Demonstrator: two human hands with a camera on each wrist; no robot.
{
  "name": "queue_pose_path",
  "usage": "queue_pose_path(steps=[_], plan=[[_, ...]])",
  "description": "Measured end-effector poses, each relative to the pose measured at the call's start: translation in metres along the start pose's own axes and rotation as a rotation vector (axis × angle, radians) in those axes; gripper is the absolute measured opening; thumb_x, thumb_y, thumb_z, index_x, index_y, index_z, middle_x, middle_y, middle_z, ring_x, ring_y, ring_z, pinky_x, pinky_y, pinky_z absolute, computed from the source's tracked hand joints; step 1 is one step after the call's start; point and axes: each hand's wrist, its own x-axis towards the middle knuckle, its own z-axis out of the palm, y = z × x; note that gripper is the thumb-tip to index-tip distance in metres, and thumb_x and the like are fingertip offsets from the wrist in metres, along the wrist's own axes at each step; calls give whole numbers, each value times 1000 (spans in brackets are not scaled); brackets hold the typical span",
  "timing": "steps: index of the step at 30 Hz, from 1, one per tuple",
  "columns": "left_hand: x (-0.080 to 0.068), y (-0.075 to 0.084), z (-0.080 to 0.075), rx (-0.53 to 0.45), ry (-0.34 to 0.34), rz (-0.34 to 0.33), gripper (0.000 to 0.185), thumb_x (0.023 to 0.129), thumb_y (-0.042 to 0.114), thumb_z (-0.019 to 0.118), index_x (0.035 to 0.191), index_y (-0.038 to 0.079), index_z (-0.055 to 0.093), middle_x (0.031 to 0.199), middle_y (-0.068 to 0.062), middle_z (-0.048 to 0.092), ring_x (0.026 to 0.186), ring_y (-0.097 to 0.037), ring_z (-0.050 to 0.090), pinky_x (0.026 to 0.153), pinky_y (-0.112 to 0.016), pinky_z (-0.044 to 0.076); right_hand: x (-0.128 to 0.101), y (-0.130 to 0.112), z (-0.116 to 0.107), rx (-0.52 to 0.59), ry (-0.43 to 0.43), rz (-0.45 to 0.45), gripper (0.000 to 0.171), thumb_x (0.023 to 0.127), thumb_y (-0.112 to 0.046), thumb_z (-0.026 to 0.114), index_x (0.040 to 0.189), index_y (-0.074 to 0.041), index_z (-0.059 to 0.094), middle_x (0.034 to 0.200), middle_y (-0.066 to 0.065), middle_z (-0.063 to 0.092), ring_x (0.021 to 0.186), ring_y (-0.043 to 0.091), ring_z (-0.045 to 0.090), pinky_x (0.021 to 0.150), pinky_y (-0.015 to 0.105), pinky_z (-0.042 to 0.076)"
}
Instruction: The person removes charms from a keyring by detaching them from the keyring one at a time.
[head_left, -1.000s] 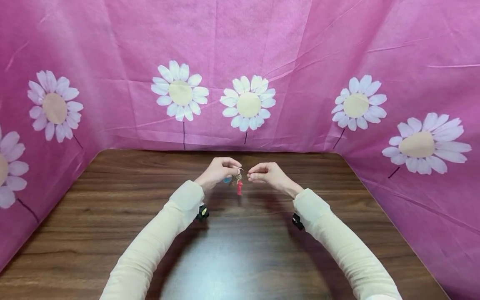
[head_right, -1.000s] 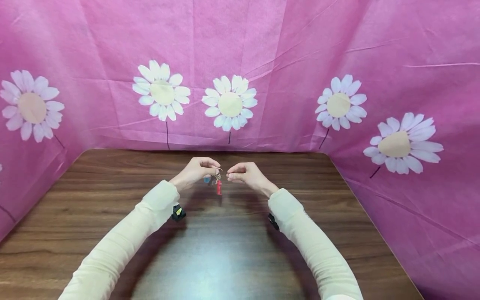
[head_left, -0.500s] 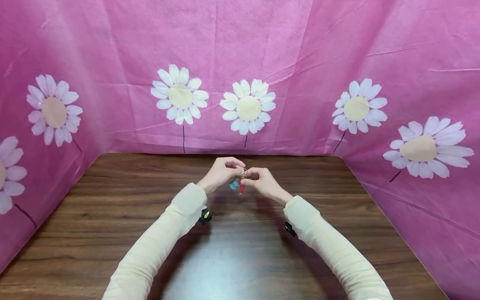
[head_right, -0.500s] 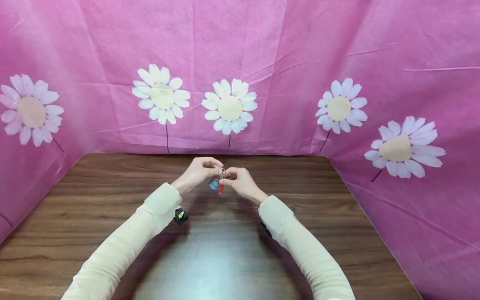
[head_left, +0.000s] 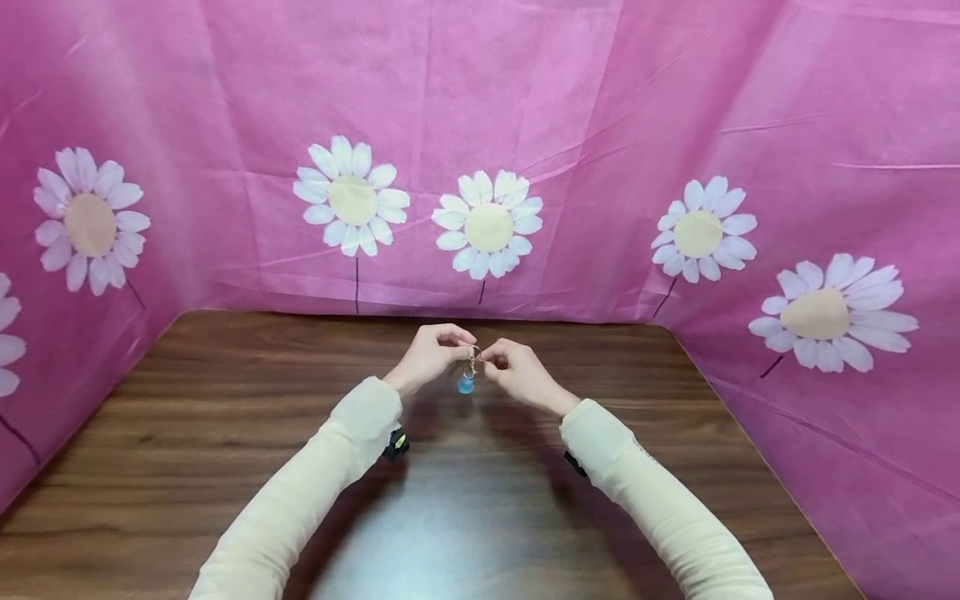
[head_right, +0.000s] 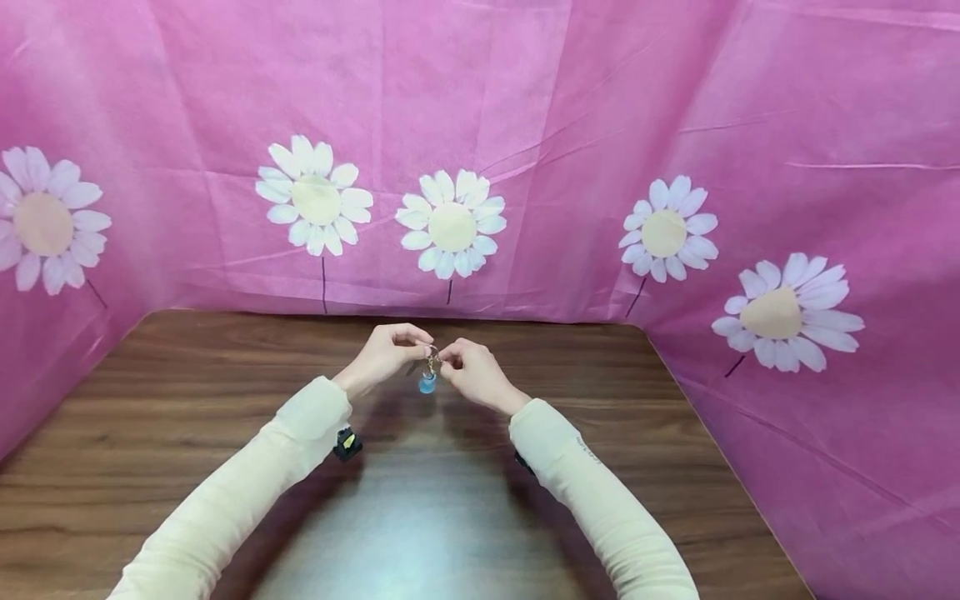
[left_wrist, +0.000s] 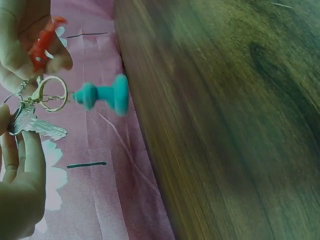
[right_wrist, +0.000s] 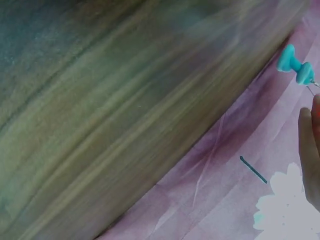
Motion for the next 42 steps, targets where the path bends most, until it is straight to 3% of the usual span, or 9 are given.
queue_pose_path(steps=[4,9,16,25,35,42], plan=[[1,0,-1,22,11,49,17,80,5,66,96,2,69,82,-10,69,61,-13,55,53,-28,45,1,-2,-2,-16,40,-15,11,85,-6,60,92,-3,67,83,5,60,73,11,53,64,23,44],[-2,-5,1,73,11,68,16,81,4,65,95,2,70,86,-12,70,70,-13,62,67,-35,52,-1,-2,-4,-36,35,33,11,86,-14,62,92,-6,66,80,2,63,71,10,52,63,22,43],[-3,-6,2,147,11,104,12,81,7,65,92,5,70,84,-7,70,72,-11,60,64,-23,48,2,-4,-8,-110,90,-29,9,85,-12,63,91,-6,67,83,4,65,73,13,54,66,26,44],[-5,-1,5,260,18,173,11,83,7,65,92,8,69,87,-6,70,82,-14,65,70,-24,51,4,-13,-18,-155,94,-38,9,84,-13,65,89,-6,67,84,4,66,74,15,58,68,30,47],[-10,-3,12,255,42,208,9,82,4,65,90,6,66,83,-7,70,79,-17,66,71,-25,53,2,-11,-16,-176,57,-53,8,84,-13,64,88,-7,67,81,3,67,71,13,59,67,30,48],[-13,-5,13,197,46,167,11,81,4,66,92,4,66,85,-9,70,78,-16,66,71,-26,52,0,-13,-14,-170,47,-57,5,85,-12,60,85,-8,64,68,0,58,61,10,49,59,27,41]])
